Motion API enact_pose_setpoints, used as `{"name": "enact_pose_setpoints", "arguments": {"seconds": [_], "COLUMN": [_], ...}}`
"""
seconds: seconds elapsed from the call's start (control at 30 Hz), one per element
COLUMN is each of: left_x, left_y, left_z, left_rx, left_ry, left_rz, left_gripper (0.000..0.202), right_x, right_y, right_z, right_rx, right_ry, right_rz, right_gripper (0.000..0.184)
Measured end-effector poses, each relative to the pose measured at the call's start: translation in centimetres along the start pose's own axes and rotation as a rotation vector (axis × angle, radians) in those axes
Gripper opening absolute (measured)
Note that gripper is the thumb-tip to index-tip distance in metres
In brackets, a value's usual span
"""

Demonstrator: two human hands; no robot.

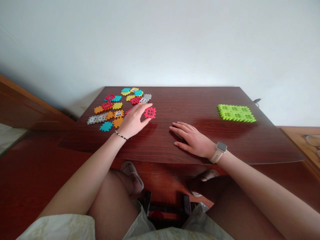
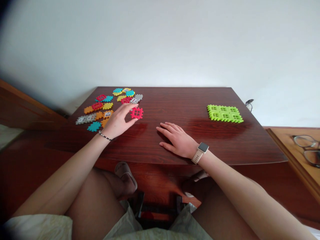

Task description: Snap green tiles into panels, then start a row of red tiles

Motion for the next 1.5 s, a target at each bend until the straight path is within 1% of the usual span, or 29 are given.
{"name": "enact_pose_setpoints", "arguments": {"seconds": [0.07,0.13,0.2,0.27,0.37,0.43,0.53,0.6,0.73,0.8,0.93,1.0,1.1,1.2,1.3,1.4,1.5], "left_x": [-1.5,-2.7,-3.5,-4.5,-5.8,-6.5,-6.9,-6.8,-6.5,-6.3,-5.9,-5.7,-5.5,-5.5,-5.7,-6.2,-6.4], "left_y": [0.2,0.4,0.5,0.5,0.5,0.5,0.5,0.5,0.4,0.4,0.5,0.5,0.6,0.6,0.5,0.5,0.5], "left_z": [-0.6,-1.6,-2.7,-4.0,-5.4,-5.8,-5.8,-5.7,-5.5,-5.3,-5.2,-5.3,-5.3,-5.4,-5.3,-5.3,-5.2], "left_rx": [0.007,0.026,0.056,0.114,0.205,0.245,0.271,0.270,0.241,0.209,0.147,0.128,0.116,0.129,0.136,0.181,0.207], "left_ry": [0.086,0.239,0.493,0.709,0.898,0.969,1.024,1.052,1.089,1.113,1.151,1.150,1.141,1.152,1.171,1.196,1.175], "left_rz": [-0.079,-0.124,-0.087,-0.037,0.007,0.003,-0.002,0.011,0.059,0.074,0.123,0.152,0.182,0.197,0.197,0.192,0.181], "left_gripper": [0.054,0.055,0.061,0.063,0.064,0.064,0.064,0.064,0.062,0.061,0.055,0.052,0.047,0.046,0.044,0.046,0.045], "right_x": [0.1,0.1,0.2,0.4,0.7,0.8,0.7,0.8,1.3,1.4,1.3,1.4,1.6,1.9,2.2,2.4,2.5], "right_y": [-0.2,-0.3,-0.4,-0.3,-0.1,0.1,0.2,0.2,0.3,0.3,0.3,0.3,0.1,0.0,0.2,0.4,0.5], "right_z": [0.5,1.1,1.7,2.2,2.6,2.8,3.0,3.0,3.1,3.1,2.8,2.5,2.1,1.8,2.3,2.8,2.8], "right_rx": [-0.025,-0.065,-0.116,-0.165,-0.223,-0.250,-0.260,-0.248,-0.270,-0.290,-0.269,-0.245,-0.192,-0.152,-0.201,-0.245,-0.222], "right_ry": [-0.019,-0.039,-0.060,-0.082,-0.111,-0.114,-0.109,-0.144,-0.226,-0.234,-0.306,-0.328,-0.297,-0.244,-0.183,-0.159,-0.158], "right_rz": [-0.003,-0.012,-0.024,-0.032,-0.036,-0.050,-0.079,-0.064,-0.010,-0.017,-0.038,-0.037,-0.024,-0.005,0.014,0.037,0.060], "right_gripper": [0.065,0.066,0.068,0.071,0.073,0.069,0.060,0.052,0.034,0.030,0.033,0.039,0.048,0.043,0.038,0.047,0.058]}}
Point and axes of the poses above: each hand's wrist, its own y-axis away from the middle knuckle, its own z-axis out of the back of the hand, x = y × z, the point moved 6 cm from there along -y, towards the middle knuckle, and after that the axes turned 8 degrees about x, right-handed, at the moved point
